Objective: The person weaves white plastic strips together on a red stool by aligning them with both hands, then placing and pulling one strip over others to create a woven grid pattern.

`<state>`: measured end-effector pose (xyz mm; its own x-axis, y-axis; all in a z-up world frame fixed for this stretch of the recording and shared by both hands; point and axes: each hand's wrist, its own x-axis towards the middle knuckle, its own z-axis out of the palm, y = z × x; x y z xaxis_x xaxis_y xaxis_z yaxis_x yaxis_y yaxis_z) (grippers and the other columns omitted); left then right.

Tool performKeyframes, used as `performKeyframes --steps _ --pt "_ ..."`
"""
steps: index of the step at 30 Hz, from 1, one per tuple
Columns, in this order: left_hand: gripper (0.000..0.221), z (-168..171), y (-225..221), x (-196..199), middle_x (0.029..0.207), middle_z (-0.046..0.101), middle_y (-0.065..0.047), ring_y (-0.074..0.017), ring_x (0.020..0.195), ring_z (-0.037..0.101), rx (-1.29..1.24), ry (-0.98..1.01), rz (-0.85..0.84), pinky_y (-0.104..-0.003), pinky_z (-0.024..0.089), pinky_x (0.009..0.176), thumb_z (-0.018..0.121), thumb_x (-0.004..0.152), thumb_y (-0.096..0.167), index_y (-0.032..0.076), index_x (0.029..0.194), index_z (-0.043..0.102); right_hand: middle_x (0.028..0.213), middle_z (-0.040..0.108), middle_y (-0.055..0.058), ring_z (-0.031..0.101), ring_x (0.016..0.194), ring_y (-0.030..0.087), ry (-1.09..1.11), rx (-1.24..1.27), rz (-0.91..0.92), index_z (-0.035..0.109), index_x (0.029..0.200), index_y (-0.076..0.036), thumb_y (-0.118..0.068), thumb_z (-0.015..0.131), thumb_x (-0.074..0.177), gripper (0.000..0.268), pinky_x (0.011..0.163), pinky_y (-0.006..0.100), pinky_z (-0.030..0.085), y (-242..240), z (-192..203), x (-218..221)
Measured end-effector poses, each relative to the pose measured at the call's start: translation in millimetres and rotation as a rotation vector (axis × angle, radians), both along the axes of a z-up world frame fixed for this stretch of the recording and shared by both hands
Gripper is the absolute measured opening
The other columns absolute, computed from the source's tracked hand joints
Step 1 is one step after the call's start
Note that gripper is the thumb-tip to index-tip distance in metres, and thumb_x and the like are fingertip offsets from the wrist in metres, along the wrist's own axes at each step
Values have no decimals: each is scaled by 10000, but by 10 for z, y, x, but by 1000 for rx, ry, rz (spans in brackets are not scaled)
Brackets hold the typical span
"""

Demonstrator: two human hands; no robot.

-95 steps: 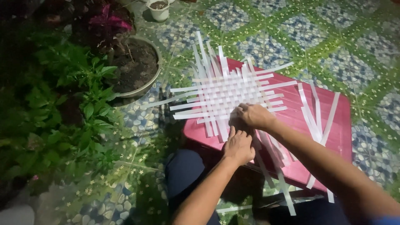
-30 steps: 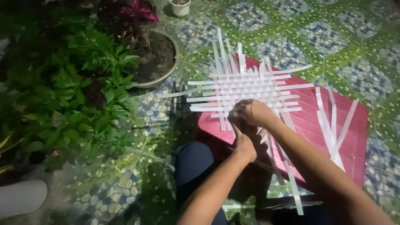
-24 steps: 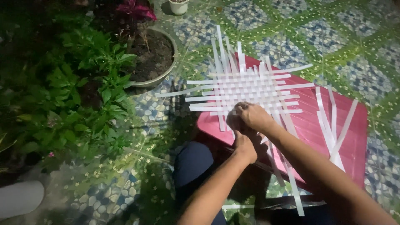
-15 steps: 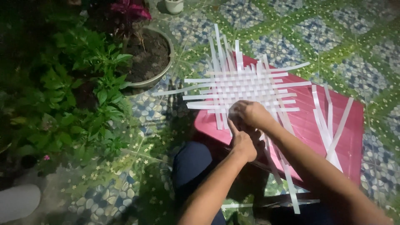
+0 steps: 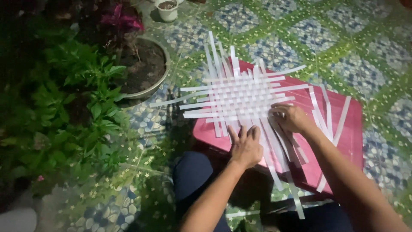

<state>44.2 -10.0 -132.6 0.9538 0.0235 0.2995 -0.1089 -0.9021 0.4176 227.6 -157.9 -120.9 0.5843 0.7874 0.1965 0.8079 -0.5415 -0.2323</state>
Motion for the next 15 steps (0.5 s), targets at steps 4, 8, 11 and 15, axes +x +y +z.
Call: performKeyframes --steps 4,8,11,15 --pt "278 -103 -21 20 884 528 -154 -355 1076 408 -52 -53 15 -728 167 916 409 715 162 51 970 401 1008 664 51 638 884 269 -11 37 -23 686 908 -146 -164 621 680 238 754 361 517 -7 4 -87" --pt "428 -319 -119 243 858 464 -109 -327 842 449 66 -288 -26 -737 237 831 465 788 213 164 1213 462 1003 664 27 642 845 270 -15 27 -34 682 883 -167 -182 634 652 237 721 376 520 19 -50 -110" --pt "421 -283 -287 264 846 462 -108 -294 843 448 71 -226 -112 -670 253 858 461 788 249 145 1196 471 990 668 -8 647 832 242 -7 40 -54 682 850 -193 -184 657 631 220 706 357 524 -14 -12 -213" --pt "497 585 -273 42 1433 230 -181 -312 1363 74 180 322 -70 -688 -30 966 447 771 410 164 1195 522 983 668 -11 652 817 222 7 55 -43 672 825 -190 -159 662 638 189 697 336 523 -24 -75 -220"
